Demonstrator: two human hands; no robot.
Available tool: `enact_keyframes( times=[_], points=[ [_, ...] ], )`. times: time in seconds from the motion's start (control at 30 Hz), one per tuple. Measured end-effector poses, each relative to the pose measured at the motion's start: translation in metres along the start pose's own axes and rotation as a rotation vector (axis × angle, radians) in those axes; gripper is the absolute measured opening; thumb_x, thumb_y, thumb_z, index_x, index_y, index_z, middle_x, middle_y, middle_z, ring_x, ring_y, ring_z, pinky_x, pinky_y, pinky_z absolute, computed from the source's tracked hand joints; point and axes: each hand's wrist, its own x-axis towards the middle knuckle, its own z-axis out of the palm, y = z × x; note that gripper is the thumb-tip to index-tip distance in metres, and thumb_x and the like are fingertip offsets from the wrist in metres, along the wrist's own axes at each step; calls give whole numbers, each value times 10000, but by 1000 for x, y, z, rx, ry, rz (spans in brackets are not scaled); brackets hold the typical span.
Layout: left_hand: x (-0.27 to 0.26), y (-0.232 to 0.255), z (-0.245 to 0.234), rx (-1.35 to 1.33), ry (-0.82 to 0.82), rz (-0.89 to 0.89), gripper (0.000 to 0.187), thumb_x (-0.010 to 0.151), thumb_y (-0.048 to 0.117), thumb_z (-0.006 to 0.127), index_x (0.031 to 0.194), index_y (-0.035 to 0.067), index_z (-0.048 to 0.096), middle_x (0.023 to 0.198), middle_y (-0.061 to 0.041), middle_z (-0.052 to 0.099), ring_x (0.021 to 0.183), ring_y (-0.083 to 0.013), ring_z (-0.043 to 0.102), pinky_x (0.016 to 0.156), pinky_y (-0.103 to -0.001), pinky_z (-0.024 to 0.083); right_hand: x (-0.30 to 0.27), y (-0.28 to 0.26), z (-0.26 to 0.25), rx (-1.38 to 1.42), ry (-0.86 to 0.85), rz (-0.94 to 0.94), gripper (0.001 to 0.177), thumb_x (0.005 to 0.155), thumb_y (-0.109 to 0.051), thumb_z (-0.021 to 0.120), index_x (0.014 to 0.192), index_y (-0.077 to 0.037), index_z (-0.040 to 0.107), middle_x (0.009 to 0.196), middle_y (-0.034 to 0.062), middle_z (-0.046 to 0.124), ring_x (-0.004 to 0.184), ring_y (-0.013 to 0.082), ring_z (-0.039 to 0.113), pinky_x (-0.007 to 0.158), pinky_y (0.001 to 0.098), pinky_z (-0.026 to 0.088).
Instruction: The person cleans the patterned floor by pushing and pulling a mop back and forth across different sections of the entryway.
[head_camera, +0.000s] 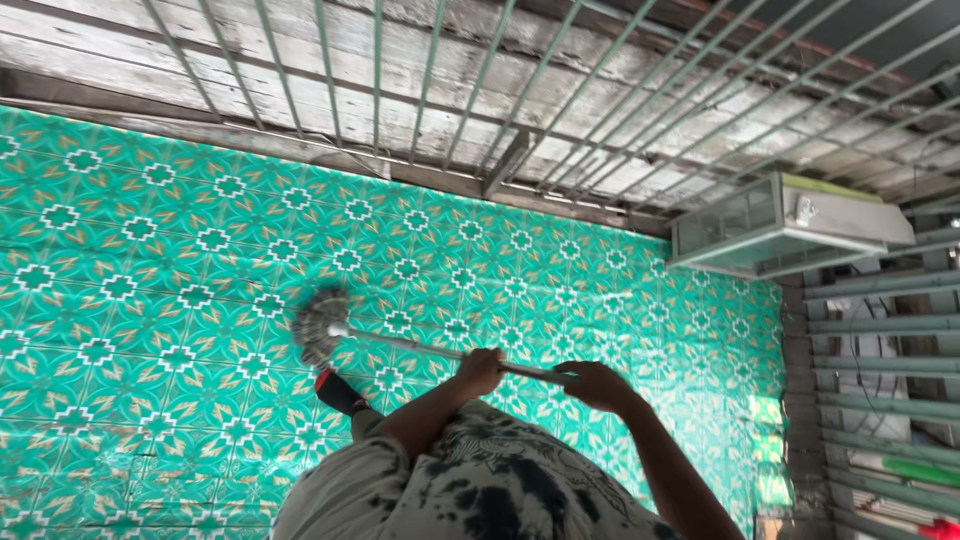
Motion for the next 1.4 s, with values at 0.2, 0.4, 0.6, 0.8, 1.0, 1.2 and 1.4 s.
enact_keyframes(
  times=[0.2, 0.4, 0.6, 0.8, 1.0, 1.2, 1.4],
  points=[
    [50, 90, 45, 76, -265, 119, 445, 993, 460, 595, 1281, 121, 584, 1111, -119, 665, 1051, -350, 647, 885, -567, 512, -67, 84, -18, 193, 146, 290, 400, 867, -470, 709, 1191, -250, 790, 952, 87, 798, 810, 198, 747, 733, 388, 577],
    [38, 50, 16, 14, -139, 103, 405, 968, 438, 637, 1204, 109, 626, 1136, -135, 665, 1079, -365, 639, 880, -569, 508, -26, 49, -17, 120, 129, 164, 438, 876, -520, 691, 1172, -211, 783, 879, 90, 790, 731, 218, 735, 692, 414, 581],
    [-36, -77, -66, 90, 100, -12, 310, 927, 412, 704, 997, 112, 665, 1016, -139, 684, 1022, -363, 661, 868, -535, 538, 59, -83, 19, 69, 78, -268, 501, 827, -393, 754, 1284, -197, 694, 996, 99, 778, 865, 269, 737, 795, 458, 571],
    [-129, -189, -143, 180, 284, -633, 600, 884, 429, 749, 1399, 215, 530, 1547, -124, 356, 1442, -388, 359, 1089, -632, 360, 117, -226, 49, 72, -171, -744, 709, 872, -350, 726, 1523, -202, 487, 1310, 146, 669, 1056, 321, 723, 896, 488, 561],
    [-143, -216, -164, 45, 350, -731, 572, 897, 341, 688, 1427, 218, 513, 1559, -101, 410, 1341, -423, 504, 1064, -559, 478, 142, -265, 67, -86, -124, -867, 696, 925, -315, 690, 1552, -165, 427, 1330, 182, 638, 1091, 354, 684, 871, 510, 539],
    [-89, -150, -113, 81, 363, -608, 452, 931, 354, 611, 1348, 185, 566, 1435, -103, 515, 1244, -440, 559, 997, -577, 495, 99, -188, 23, -51, -109, -571, 559, 945, -347, 654, 1474, -205, 543, 1029, 131, 755, 892, 296, 729, 796, 474, 569],
    [-3, -24, -31, 201, 130, -249, 613, 920, 424, 653, 1407, 94, 485, 1386, -192, 523, 1241, -404, 573, 1033, -578, 459, 14, -43, -16, 106, 87, -105, 467, 961, -362, 655, 1398, -209, 593, 947, 100, 787, 709, 234, 758, 670, 401, 589]
  ],
)
